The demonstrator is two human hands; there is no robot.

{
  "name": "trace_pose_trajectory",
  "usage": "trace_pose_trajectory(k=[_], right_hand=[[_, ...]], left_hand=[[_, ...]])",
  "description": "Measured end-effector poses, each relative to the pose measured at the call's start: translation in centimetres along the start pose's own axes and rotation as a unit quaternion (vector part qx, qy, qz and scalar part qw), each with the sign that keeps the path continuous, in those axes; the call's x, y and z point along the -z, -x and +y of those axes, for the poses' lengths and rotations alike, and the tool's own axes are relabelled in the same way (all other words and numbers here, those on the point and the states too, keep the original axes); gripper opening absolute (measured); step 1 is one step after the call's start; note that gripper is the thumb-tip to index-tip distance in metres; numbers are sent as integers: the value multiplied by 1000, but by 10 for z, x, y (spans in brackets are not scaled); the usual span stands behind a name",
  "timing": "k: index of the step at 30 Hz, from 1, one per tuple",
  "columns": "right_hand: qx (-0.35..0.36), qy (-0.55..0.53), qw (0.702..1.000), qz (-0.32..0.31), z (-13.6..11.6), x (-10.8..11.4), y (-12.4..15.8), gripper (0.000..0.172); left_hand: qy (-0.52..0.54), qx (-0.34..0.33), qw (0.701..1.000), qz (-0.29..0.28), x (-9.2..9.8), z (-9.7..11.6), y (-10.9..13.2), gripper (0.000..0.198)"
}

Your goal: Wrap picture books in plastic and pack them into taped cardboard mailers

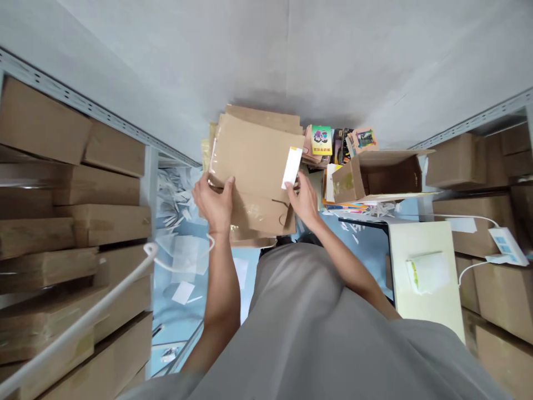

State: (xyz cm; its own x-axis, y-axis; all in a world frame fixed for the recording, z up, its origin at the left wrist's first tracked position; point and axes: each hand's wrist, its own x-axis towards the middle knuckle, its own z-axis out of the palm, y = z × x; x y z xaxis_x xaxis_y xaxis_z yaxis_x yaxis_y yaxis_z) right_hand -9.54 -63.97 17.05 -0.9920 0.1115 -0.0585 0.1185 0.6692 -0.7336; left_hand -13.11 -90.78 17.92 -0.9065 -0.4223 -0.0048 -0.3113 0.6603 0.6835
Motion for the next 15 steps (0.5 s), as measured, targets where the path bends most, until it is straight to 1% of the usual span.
trace_pose_trajectory(k=[2, 3, 5, 6, 8, 10, 12, 14, 15], right_hand=[[-13, 8, 1000, -17, 4, -1, -25, 58], [-23, 12, 999, -22, 9, -2, -34, 59], [-44, -2, 999, -7, 26, -3, -42, 63], [-54, -17, 998, 0, 36, -4, -39, 65], [-76, -52, 996, -12, 54, -6, -21, 70], [-96, -85, 990, -61, 65, -11, 5, 74], [-100, -112, 983, -103, 67, -19, 29, 75], [-92, -122, 981, -119, 61, -29, 45, 77], [-90, -117, 981, -122, 57, -34, 49, 77]], left_hand=[[-6, 3, 1000, 2, -7, 3, -15, 68], [-14, 5, 1000, -2, -11, 3, -20, 69], [-25, 14, 999, -19, -18, -3, -25, 69], [-26, 19, 999, -29, -21, -7, -26, 68], [-25, 30, 998, -45, -24, -18, -24, 66], [-28, 35, 998, -50, -23, -26, -22, 65], [-34, 35, 998, -44, -23, -29, -21, 65], [-50, 29, 998, -36, -23, -26, -21, 64], [-62, 26, 997, -34, -23, -24, -22, 63]])
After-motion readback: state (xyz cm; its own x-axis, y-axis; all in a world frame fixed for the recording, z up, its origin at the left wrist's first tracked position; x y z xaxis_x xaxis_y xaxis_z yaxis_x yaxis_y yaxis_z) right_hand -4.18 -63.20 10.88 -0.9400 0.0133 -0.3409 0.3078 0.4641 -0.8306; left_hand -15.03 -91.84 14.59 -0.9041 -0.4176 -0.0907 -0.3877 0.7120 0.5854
